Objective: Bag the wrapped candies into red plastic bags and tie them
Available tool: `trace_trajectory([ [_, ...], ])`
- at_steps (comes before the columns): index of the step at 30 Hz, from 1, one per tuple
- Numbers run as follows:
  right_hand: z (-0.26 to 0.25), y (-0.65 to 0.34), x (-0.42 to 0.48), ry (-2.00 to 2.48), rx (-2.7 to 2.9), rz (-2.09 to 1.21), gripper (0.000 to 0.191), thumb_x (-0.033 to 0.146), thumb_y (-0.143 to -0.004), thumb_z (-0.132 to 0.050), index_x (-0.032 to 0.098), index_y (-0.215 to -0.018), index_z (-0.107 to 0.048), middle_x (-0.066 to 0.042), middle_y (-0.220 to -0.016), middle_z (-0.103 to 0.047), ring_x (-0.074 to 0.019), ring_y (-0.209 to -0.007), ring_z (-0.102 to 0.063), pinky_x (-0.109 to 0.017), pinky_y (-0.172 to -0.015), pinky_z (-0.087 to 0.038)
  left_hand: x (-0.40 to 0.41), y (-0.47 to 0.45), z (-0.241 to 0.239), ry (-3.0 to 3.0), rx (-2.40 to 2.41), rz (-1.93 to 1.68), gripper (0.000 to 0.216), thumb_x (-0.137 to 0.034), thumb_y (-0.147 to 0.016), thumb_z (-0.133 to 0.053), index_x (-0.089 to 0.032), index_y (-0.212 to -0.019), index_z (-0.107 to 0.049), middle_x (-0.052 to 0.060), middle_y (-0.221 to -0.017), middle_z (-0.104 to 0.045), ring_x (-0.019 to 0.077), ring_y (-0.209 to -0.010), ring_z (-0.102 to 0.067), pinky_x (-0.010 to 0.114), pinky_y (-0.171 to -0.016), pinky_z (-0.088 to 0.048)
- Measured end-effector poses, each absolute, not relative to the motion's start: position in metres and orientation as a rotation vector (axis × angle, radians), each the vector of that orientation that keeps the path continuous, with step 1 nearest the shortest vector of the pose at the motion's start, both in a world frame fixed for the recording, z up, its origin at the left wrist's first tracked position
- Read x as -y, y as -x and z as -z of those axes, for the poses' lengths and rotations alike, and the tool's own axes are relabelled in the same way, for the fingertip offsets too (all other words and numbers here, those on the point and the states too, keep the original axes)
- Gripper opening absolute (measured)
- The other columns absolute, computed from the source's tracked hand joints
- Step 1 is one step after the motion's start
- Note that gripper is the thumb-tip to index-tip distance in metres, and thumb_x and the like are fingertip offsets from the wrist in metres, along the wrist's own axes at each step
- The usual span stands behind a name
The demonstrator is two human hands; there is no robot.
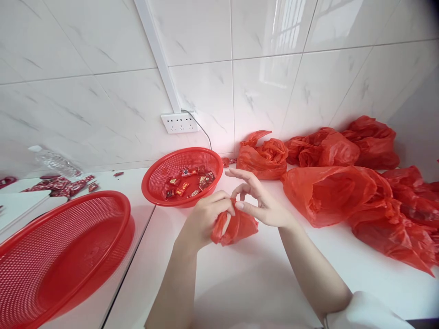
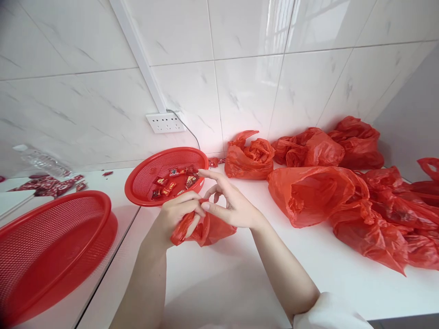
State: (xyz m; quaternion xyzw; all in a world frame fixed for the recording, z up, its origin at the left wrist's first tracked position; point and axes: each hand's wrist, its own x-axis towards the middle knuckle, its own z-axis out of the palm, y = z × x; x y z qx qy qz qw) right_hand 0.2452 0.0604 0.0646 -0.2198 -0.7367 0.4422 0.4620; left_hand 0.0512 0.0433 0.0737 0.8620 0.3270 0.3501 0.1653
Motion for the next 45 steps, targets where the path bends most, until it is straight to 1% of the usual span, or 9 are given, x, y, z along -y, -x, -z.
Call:
trace_trajectory([
  [5, -0.061, -0.242, -0.065, 0.626, 1.763, -1.275, 0.042, 0.035, -0.094, -0.051, 0.030, -0.135, -0.042, -0.007, -0.126, -0.055, -0.0130, -0.080, -0.060, -0.030, -0.070, -0.052, -0.047, -0.051, -0.072, -2.564, -0.782, -1.183, 0.020, -0.002, -0.083, -0.048, -0.019, -0.079, -0.058, 0.006, -0.109, -0.052, 0.0181, -0.103, -0.055, 0.031, -0.084, -0.048],
  [9, -0.058, -0.241, -0.071, 0.565, 1.628, -1.320, 0.025, 0.035, -0.094, -0.051, 0.024, -0.116, -0.054, -0.001, -0.086, -0.062, -0.0115, -0.070, -0.058, -0.027, -0.063, -0.049, -0.051, -0.054, -0.070, -2.414, -0.668, -1.236, 0.019, -0.006, -0.085, -0.045, -0.019, -0.083, -0.058, 0.007, -0.112, -0.048, 0.0156, -0.090, -0.058, 0.033, -0.081, -0.050],
  [13, -0.057, -0.243, -0.074, 0.614, 1.538, -1.282, 0.013, 0.032, -0.090, -0.058, 0.019, -0.089, -0.060, -0.001, -0.081, -0.062, -0.0118, -0.070, -0.061, -0.027, -0.064, -0.048, -0.057, -0.054, -0.067, -2.288, -0.674, -1.275, 0.021, -0.019, -0.092, -0.038, -0.018, -0.087, -0.059, 0.010, -0.110, -0.050, 0.0193, -0.092, -0.058, 0.039, -0.084, -0.049],
  [21, -0.057, -0.247, -0.075, 0.635, 1.501, -1.292, 0.018, 0.027, -0.079, -0.071, 0.018, -0.089, -0.059, -0.001, -0.082, -0.060, -0.0129, -0.074, -0.062, -0.030, -0.071, -0.051, -0.064, -0.051, -0.065, -2.213, -0.831, -1.334, 0.027, -0.026, -0.096, -0.039, -0.019, -0.112, -0.059, 0.011, -0.115, -0.059, 0.0200, -0.096, -0.059, 0.040, -0.089, -0.048],
  [25, -0.064, -0.253, -0.073, 0.590, 1.333, -1.468, 0.024, 0.034, -0.080, -0.071, 0.019, -0.080, -0.052, 0.006, -0.068, -0.049, -0.0024, -0.044, -0.040, -0.019, -0.043, -0.031, -0.061, -0.041, -0.069, -2.279, -1.000, -1.210, 0.035, -0.028, -0.098, -0.037, -0.021, -0.120, -0.062, 0.009, -0.124, -0.060, 0.0198, -0.107, -0.059, 0.038, -0.096, -0.046],
  [27, -0.067, -0.257, -0.072, 0.564, 1.236, -1.603, 0.029, 0.039, -0.079, -0.070, 0.020, -0.080, -0.048, 0.008, -0.065, -0.045, 0.0000, -0.037, -0.023, -0.019, -0.038, -0.017, -0.061, -0.035, -0.071, -2.289, -1.100, -1.187, 0.035, -0.030, -0.098, -0.037, -0.021, -0.117, -0.065, 0.008, -0.123, -0.063, 0.0200, -0.114, -0.057, 0.036, -0.099, -0.045],
  [30, -0.070, -0.265, -0.072, 0.589, 1.191, -1.644, 0.029, 0.047, -0.083, -0.063, 0.022, -0.088, -0.050, 0.007, -0.061, -0.047, -0.0022, -0.038, -0.019, -0.019, -0.038, -0.008, -0.060, -0.028, -0.076, -2.287, -1.212, -1.123, 0.035, -0.031, -0.097, -0.038, -0.020, -0.116, -0.067, 0.007, -0.122, -0.064, 0.0192, -0.115, -0.058, 0.033, -0.100, -0.045],
  [40, -0.080, -0.324, -0.071, 1.096, 1.057, -1.054, 0.056, 0.074, -0.085, -0.032, 0.024, -0.091, -0.054, 0.003, -0.047, -0.046, -0.0093, -0.037, -0.031, -0.024, -0.039, -0.022, -0.059, 0.007, -0.089, -2.205, -1.530, -0.859, 0.043, -0.040, -0.096, -0.035, -0.018, -0.094, -0.072, 0.005, -0.086, -0.072, 0.0217, -0.085, -0.065, 0.029, -0.078, -0.048],
  [45, -0.073, -0.331, -0.073, 1.168, 1.142, -0.800, 0.040, 0.061, -0.086, -0.049, 0.022, -0.080, -0.058, 0.005, -0.048, -0.039, -0.0099, -0.041, -0.031, -0.025, -0.043, -0.024, -0.065, 0.002, -0.086, -2.149, -1.586, -0.772, 0.044, -0.043, -0.092, -0.038, -0.018, -0.073, -0.069, 0.001, -0.056, -0.059, 0.0188, -0.062, -0.058, 0.027, -0.059, -0.043],
])
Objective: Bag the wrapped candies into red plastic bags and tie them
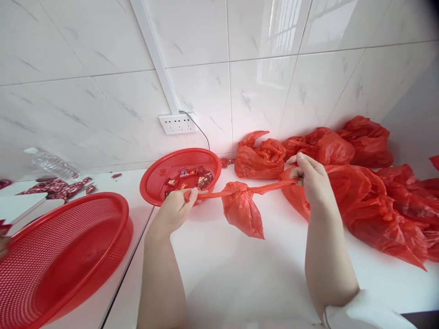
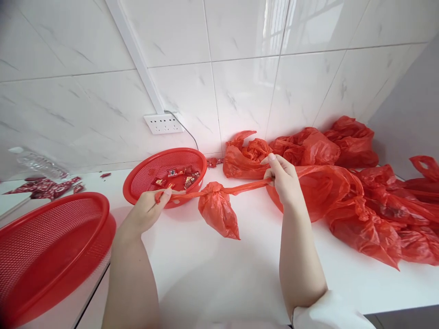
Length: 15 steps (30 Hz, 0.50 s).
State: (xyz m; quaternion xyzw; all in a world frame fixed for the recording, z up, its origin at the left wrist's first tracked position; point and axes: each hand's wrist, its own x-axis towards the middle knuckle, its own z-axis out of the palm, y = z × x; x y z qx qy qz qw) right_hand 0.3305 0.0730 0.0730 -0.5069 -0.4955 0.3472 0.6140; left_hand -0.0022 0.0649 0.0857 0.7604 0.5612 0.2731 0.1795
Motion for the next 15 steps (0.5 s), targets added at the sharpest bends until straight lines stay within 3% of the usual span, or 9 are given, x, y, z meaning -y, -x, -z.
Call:
trace_trajectory([
  [3, -0.067, -0.326, -0.078, 1.257, 1.224, -0.650, 0.033, 0.053, -0.085, -0.056, 0.022, -0.077, -0.057, 0.005, -0.051, -0.041, -0.0101, -0.045, -0.035, -0.024, -0.047, -0.027, -0.069, -0.004, -0.075, -2.155, -1.638, -0.626, 0.042, -0.042, -0.091, -0.038, -0.019, -0.065, -0.063, -0.001, -0.050, -0.051, 0.0159, -0.048, -0.050, 0.027, -0.048, -0.034],
  [6, -0.063, -0.321, -0.081, 1.433, 1.364, -0.505, 0.028, 0.049, -0.085, -0.057, 0.022, -0.079, -0.058, 0.002, -0.060, -0.055, -0.0141, -0.055, -0.049, -0.028, -0.056, -0.038, -0.074, -0.010, -0.066, -2.219, -1.658, -0.471, 0.041, -0.039, -0.090, -0.039, -0.021, -0.060, -0.060, 0.001, -0.050, -0.052, 0.0163, -0.044, -0.049, 0.028, -0.044, -0.029],
  [8, -0.061, -0.314, -0.082, 1.485, 1.520, -0.416, 0.025, 0.045, -0.086, -0.057, 0.021, -0.082, -0.061, -0.004, -0.079, -0.065, -0.0204, -0.076, -0.059, -0.034, -0.070, -0.044, -0.075, -0.014, -0.065, -2.273, -1.618, -0.450, 0.036, -0.039, -0.090, -0.041, -0.021, -0.069, -0.065, 0.003, -0.060, -0.062, 0.0185, -0.051, -0.057, 0.027, -0.047, -0.035],
  [10, -0.056, -0.303, -0.080, 1.440, 1.707, -0.405, 0.025, 0.044, -0.085, -0.058, 0.021, -0.094, -0.064, -0.008, -0.102, -0.066, -0.0252, -0.099, -0.059, -0.039, -0.083, -0.045, -0.073, -0.019, -0.069, -2.296, -1.562, -0.502, 0.032, -0.042, -0.089, -0.045, -0.023, -0.092, -0.070, 0.005, -0.081, -0.071, 0.0210, -0.068, -0.065, 0.028, -0.057, -0.045],
  [12, -0.047, -0.288, -0.077, 1.377, 1.925, -0.487, 0.041, 0.047, -0.079, -0.065, 0.023, -0.112, -0.061, -0.010, -0.115, -0.063, -0.0278, -0.106, -0.059, -0.041, -0.084, -0.048, -0.069, -0.023, -0.076, -2.290, -1.536, -0.565, 0.038, -0.046, -0.088, -0.048, -0.023, -0.112, -0.067, 0.006, -0.100, -0.072, 0.0223, -0.084, -0.067, 0.029, -0.069, -0.050],
  [15, -0.024, -0.265, -0.078, 1.339, 2.214, -0.556, 0.075, 0.048, -0.054, -0.085, 0.025, -0.121, -0.058, -0.013, -0.108, -0.066, -0.0284, -0.082, -0.067, -0.036, -0.059, -0.051, -0.063, -0.025, -0.084, -2.285, -1.584, -0.602, 0.039, -0.047, -0.089, -0.048, -0.025, -0.117, -0.065, 0.005, -0.108, -0.071, 0.0227, -0.093, -0.067, 0.030, -0.074, -0.051],
])
